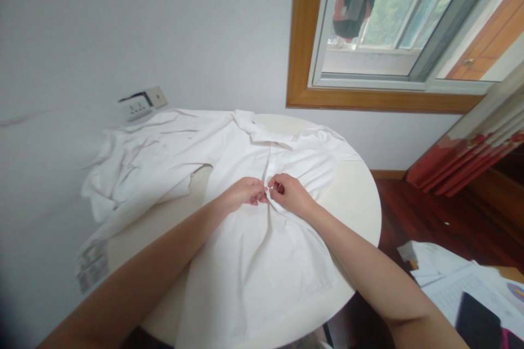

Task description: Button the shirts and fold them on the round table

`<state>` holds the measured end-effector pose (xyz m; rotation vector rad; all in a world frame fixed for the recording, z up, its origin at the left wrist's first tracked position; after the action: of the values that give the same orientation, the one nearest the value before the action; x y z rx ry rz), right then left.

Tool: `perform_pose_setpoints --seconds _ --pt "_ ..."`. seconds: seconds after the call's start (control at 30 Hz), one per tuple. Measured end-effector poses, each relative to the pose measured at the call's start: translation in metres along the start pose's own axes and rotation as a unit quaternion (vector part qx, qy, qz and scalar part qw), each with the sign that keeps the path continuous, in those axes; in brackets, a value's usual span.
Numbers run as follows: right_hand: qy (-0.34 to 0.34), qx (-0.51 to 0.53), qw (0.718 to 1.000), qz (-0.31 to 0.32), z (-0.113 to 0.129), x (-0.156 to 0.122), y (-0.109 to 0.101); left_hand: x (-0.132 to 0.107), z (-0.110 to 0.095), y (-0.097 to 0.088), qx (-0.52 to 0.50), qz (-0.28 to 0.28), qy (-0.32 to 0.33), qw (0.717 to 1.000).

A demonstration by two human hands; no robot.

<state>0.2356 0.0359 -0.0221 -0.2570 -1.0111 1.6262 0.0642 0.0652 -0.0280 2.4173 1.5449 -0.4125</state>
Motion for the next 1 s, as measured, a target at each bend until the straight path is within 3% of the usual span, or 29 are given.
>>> perform_pose_setpoints --seconds 0.2,0.43,0.63,0.8,1.0 --pt "0.020 0.023 0.999 0.035 -0.001 0.000 -0.002 -0.006 -0.006 0.000 -0.003 0.022 -0.013 1.000" --pt "0.040 0.064 0.997 0.030 -0.007 0.001 0.001 -0.010 -0.012 -0.008 -0.053 0.070 -0.029 0.996" --pt "0.046 0.083 0.994 0.048 -0.010 0.002 0.001 -0.010 -0.012 -0.004 -0.053 0.054 -0.026 0.997" --pt "0.035 0.063 0.996 0.045 -0.005 0.001 -0.002 -0.011 -0.011 0.001 -0.037 0.022 -0.017 0.999" --pt "0.008 -0.056 0.998 0.027 0.003 0.000 0.001 -0.011 -0.012 -0.001 -0.034 0.066 -0.013 0.997"
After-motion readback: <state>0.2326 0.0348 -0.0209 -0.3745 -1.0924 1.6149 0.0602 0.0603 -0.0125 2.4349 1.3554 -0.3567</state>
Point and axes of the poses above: each hand's wrist, its own x-axis towards the middle knuckle, its own y-axis out of the palm, z = x × y, the point moved 1 cm from there along x, towards the middle knuckle, and after that the axes turned 7 degrees about -x, right-handed, at the moved point
